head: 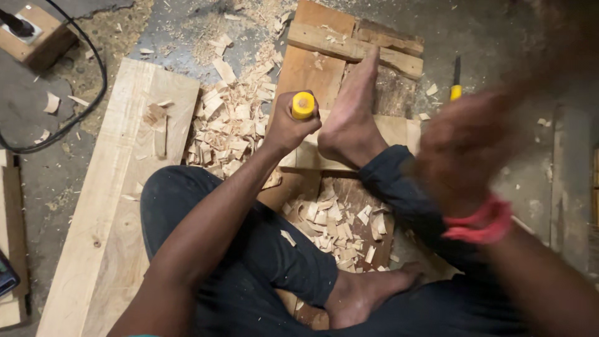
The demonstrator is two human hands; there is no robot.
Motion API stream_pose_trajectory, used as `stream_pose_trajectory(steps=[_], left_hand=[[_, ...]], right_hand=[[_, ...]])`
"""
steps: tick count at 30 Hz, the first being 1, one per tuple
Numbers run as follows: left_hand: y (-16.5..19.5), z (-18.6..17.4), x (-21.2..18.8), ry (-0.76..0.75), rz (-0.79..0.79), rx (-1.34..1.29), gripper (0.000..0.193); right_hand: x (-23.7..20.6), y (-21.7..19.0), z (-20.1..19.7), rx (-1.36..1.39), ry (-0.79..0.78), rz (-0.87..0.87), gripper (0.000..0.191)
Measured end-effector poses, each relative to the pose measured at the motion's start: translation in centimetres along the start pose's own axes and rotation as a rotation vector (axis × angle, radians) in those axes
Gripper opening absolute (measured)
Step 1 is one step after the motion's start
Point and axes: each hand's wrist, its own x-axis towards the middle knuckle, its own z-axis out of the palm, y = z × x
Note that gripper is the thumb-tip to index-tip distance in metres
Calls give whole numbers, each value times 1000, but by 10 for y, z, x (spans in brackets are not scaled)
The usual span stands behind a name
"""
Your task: The person sits on the workshop floor and carves a small wood block with a chisel, striking the chisel with a mallet while steadying the wood with a foot. The person repositions the block and continues chiseling, with wood shavings accumulating around the work area.
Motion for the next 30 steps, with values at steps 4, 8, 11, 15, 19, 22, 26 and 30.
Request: stream_pose_trajectory(steps=[4, 8, 11, 15, 19, 22, 26, 30], left_hand=[[3, 5, -18, 7, 97, 113, 15], [2, 3, -11, 12, 239, 253, 17], [0, -4, 17, 131, -26, -66, 10], [-1, -6, 30, 122, -99, -158, 12], [5, 1, 8, 101, -120, -108, 12], [12, 4, -5, 93, -77, -80, 13], [18, 6, -16, 50, -45, 10, 14], [17, 7, -22, 26, 20, 74, 15]], right_hand=[[-36, 32, 8, -598, -336, 231, 26], [-71, 36, -11, -419, -265, 452, 23], [-84, 24, -14, -235, -180, 611, 21], [-91, 9, -16, -104, -141, 696, 22], [-100, 10, -23, -29, -140, 675, 22], [-105, 14, -21, -18, -138, 703, 24], [-91, -8, -25, -155, -109, 691, 26], [-53, -43, -47, -520, -28, 511, 40]])
